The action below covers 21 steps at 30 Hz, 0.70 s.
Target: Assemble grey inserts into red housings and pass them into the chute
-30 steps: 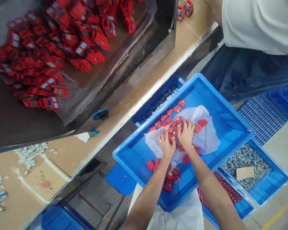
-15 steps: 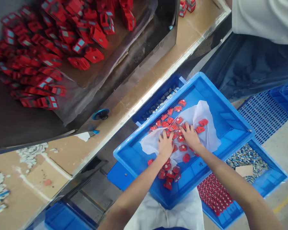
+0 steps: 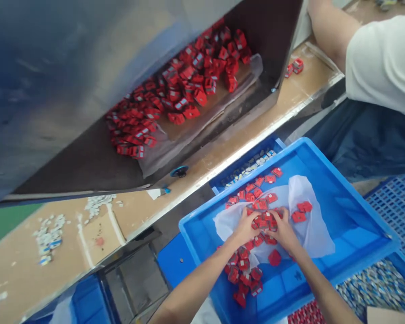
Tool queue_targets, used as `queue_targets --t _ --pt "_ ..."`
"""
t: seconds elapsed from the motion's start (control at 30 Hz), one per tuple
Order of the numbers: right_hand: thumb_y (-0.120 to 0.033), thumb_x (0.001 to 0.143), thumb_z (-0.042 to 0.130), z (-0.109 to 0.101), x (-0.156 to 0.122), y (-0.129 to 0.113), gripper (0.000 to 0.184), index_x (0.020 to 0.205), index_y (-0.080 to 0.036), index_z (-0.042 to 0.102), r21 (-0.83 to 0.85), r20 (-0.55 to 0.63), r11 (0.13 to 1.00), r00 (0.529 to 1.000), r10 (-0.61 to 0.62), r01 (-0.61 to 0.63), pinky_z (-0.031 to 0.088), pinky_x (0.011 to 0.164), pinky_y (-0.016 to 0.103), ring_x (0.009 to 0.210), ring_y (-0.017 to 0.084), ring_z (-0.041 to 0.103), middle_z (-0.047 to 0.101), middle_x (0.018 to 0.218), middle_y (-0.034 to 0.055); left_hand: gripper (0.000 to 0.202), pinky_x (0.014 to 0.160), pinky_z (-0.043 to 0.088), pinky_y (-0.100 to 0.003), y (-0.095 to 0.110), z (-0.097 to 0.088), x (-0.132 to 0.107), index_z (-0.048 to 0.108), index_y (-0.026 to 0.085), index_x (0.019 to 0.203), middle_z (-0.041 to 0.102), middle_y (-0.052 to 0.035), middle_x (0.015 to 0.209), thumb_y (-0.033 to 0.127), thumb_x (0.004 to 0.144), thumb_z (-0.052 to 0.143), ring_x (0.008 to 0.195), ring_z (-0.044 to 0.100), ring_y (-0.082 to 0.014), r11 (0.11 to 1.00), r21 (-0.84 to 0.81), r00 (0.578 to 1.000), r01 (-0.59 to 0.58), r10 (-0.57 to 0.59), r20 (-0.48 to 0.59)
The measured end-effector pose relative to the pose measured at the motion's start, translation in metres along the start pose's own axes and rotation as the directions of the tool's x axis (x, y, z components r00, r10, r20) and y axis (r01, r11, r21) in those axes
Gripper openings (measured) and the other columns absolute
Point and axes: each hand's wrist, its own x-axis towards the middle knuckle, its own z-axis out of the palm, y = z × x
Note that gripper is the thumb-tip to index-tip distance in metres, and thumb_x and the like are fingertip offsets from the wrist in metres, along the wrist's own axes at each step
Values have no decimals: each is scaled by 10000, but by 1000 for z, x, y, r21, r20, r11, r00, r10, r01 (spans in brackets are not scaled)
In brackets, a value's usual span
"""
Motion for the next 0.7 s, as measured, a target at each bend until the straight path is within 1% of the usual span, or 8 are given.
queue_targets --t 0.07,0.17,0.23,0.43,0.5,0.57,0.63,0.7 --pt "-135 768 794 1 6 -14 817 1516 -255 486 -114 22 992 998 50 -47 520 1093 464 1322 379 622 318 1557 200 802 1096 539 -469 6 5 0 567 277 1466 447 -116 1369 131 730 850 1195 634 -301 999 -6 999 44 -44 6" --pt "-21 775 711 3 9 -34 745 1468 -244 557 -261 5 963 998 67 -64 524 1062 478 1311 416 629 312 1593 242 800 1101 521 -532 15 11 -1 498 266 1532 365 -158 1446 55 791 711 1199 638 -336 995 1 995 103 -103 4" --pt "-7 790 673 4 6 -38 689 1435 -237 595 -258 3 965 998 58 -55 525 1064 460 1319 409 629 319 1592 241 737 1091 526 -524 18 10 -4 527 259 1506 357 -154 1439 43 811 651 1164 659 -323 993 -1 993 118 -118 12" --pt "-82 789 712 18 -12 -23 677 1435 -247 596 -130 -72 991 997 24 -33 535 1083 404 1298 359 660 295 1599 195 684 1084 536 -373 10 -2 -9 585 329 1428 436 -82 1404 107 795 716 1197 649 -268 998 14 994 68 -69 86" --pt "-82 788 712 21 -13 -28 680 1436 -246 588 -172 -87 984 996 35 -50 538 1080 410 1292 360 665 325 1596 198 766 1089 531 -420 9 -1 -8 536 338 1475 410 -102 1480 78 778 719 1200 652 -294 994 61 989 85 -92 117" --pt "-52 787 693 21 -11 -38 691 1445 -231 578 -265 -74 960 995 69 -86 542 1071 443 1337 394 630 386 1573 223 866 1090 519 -514 12 3 -4 466 319 1533 322 -156 1580 31 754 713 1215 649 -352 984 125 980 128 -145 136" --pt "-17 775 677 20 -8 -47 697 1435 -221 587 -333 -43 936 993 109 -117 546 1059 466 1361 419 606 424 1559 242 838 1087 501 -582 15 4 0 456 290 1533 247 -194 1630 -3 776 664 1233 640 -394 971 183 972 157 -184 144" --pt "-13 759 686 19 -6 -49 706 1428 -222 596 -306 -6 943 991 133 -128 563 1032 460 1301 415 655 386 1593 247 741 1097 492 -583 15 1 2 496 279 1489 236 -188 1636 -15 816 601 1253 633 -390 968 212 971 137 -173 165"
